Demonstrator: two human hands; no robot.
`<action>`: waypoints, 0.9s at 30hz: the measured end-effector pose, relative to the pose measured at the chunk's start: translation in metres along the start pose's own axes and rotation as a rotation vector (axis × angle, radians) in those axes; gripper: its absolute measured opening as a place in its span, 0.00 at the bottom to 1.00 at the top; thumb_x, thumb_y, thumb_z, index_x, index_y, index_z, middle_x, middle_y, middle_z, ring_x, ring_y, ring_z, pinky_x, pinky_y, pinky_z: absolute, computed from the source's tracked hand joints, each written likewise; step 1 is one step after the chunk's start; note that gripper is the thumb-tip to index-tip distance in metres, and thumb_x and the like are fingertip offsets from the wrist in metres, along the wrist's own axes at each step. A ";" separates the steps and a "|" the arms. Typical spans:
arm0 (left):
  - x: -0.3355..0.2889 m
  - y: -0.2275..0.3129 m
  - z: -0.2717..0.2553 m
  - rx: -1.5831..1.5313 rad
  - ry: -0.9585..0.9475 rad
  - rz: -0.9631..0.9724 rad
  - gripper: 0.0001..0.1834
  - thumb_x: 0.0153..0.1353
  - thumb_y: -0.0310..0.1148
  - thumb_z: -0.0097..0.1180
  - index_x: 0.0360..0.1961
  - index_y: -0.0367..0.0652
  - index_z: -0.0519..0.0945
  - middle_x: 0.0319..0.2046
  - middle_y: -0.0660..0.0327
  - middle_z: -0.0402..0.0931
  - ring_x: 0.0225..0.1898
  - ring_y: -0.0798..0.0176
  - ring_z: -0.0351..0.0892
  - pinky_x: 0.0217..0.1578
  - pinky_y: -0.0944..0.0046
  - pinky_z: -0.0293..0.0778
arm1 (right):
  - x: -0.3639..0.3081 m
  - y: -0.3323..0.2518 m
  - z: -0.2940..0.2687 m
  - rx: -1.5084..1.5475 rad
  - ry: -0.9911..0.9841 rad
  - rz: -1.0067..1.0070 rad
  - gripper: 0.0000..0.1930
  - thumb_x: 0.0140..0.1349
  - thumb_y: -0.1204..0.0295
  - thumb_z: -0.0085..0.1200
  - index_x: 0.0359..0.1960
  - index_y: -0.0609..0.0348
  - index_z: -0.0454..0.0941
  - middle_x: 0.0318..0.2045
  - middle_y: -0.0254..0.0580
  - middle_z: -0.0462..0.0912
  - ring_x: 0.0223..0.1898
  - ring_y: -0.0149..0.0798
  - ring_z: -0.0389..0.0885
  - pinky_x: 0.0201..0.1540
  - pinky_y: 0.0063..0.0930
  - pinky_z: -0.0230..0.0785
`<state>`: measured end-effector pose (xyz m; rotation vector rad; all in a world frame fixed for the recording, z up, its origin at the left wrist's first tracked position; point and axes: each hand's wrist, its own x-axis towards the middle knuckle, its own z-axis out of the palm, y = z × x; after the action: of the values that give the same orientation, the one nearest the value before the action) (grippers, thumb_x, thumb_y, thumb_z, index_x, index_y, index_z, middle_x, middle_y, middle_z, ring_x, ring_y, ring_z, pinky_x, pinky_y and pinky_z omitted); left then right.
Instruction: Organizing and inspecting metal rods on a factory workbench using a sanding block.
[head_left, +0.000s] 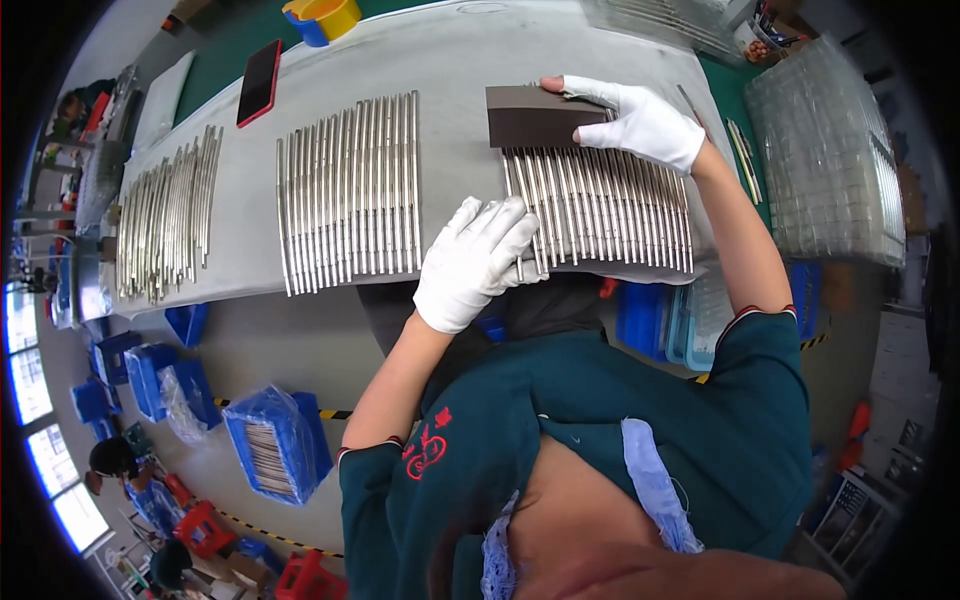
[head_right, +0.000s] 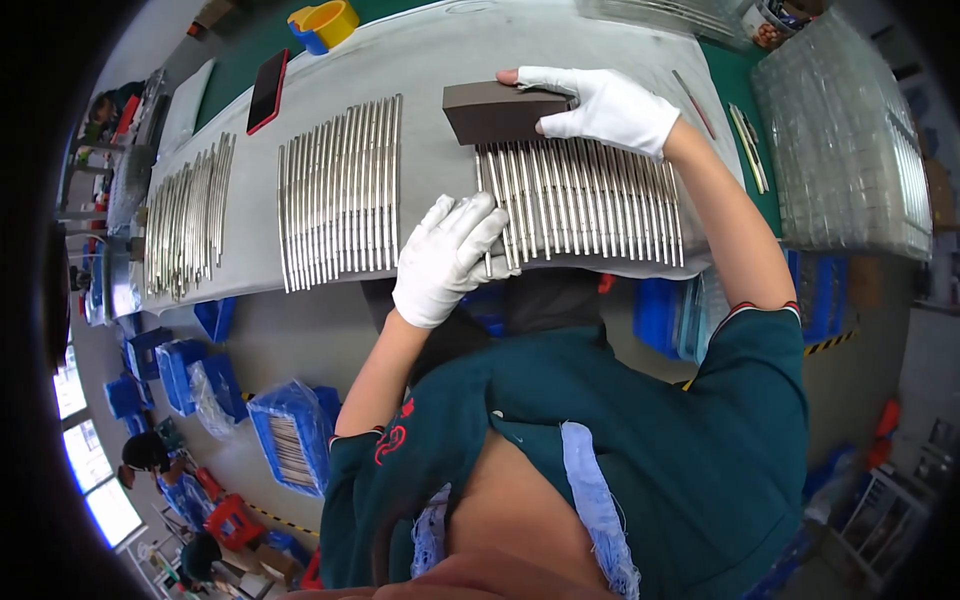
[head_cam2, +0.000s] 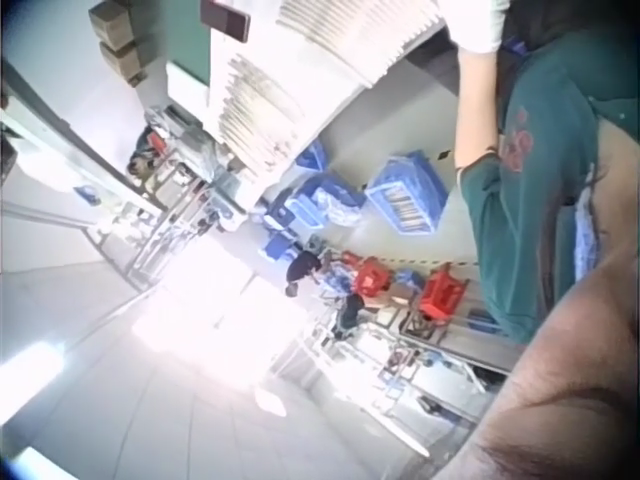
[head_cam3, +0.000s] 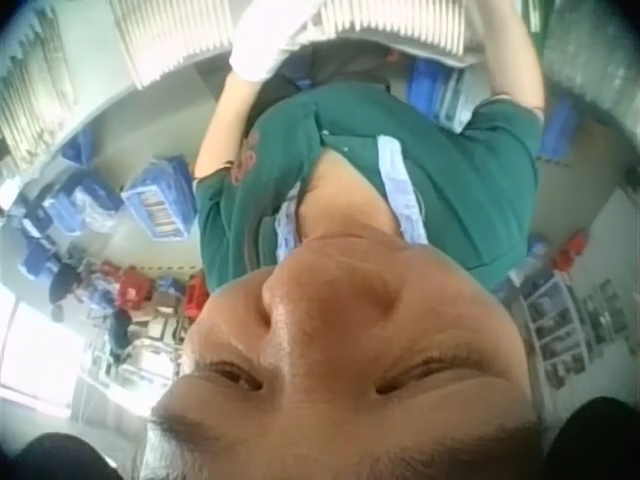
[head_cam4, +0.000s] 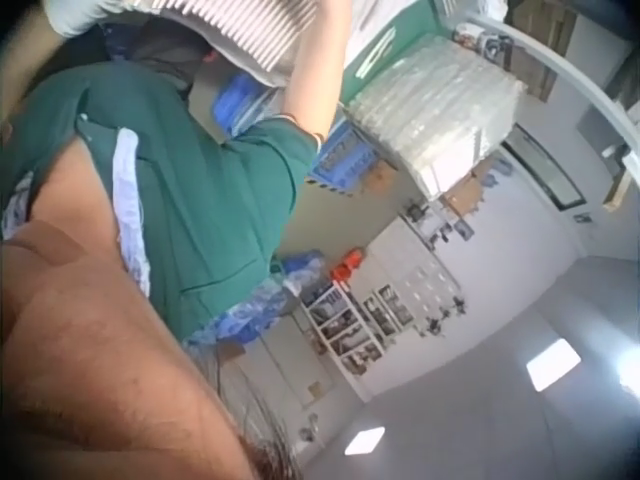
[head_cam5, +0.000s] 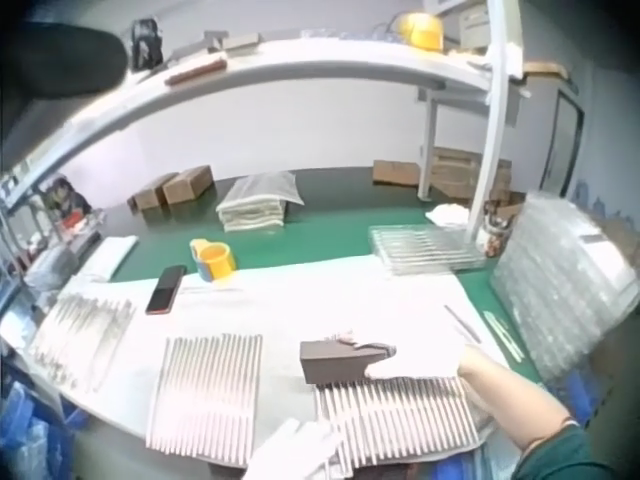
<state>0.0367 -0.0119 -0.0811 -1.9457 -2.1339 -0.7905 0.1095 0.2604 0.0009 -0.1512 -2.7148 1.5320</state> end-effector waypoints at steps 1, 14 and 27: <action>0.000 -0.001 0.001 -0.006 0.016 0.000 0.33 0.52 0.50 0.63 0.57 0.48 0.73 0.56 0.56 0.77 0.55 0.55 0.78 0.62 0.51 0.65 | -0.003 0.001 -0.001 -0.108 -0.025 -0.028 0.31 0.60 0.76 0.60 0.67 0.46 0.71 0.59 0.35 0.80 0.53 0.30 0.79 0.61 0.28 0.70; 0.004 0.004 0.000 -0.005 0.021 0.006 0.25 0.57 0.44 0.58 0.54 0.46 0.75 0.55 0.56 0.77 0.55 0.54 0.78 0.62 0.50 0.66 | -0.001 0.005 -0.001 -0.258 -0.031 -0.145 0.30 0.57 0.82 0.60 0.62 0.44 0.76 0.55 0.39 0.83 0.53 0.38 0.82 0.59 0.30 0.73; 0.003 0.000 0.001 0.038 -0.026 0.031 0.23 0.55 0.33 0.55 0.54 0.43 0.75 0.56 0.54 0.75 0.56 0.54 0.76 0.62 0.49 0.65 | 0.004 -0.025 0.026 -0.364 -0.027 -0.169 0.28 0.58 0.79 0.61 0.61 0.44 0.77 0.51 0.43 0.84 0.48 0.42 0.83 0.54 0.30 0.74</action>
<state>0.0363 -0.0089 -0.0805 -1.9764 -2.1118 -0.7181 0.1021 0.2261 0.0087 0.0936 -2.9123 0.9960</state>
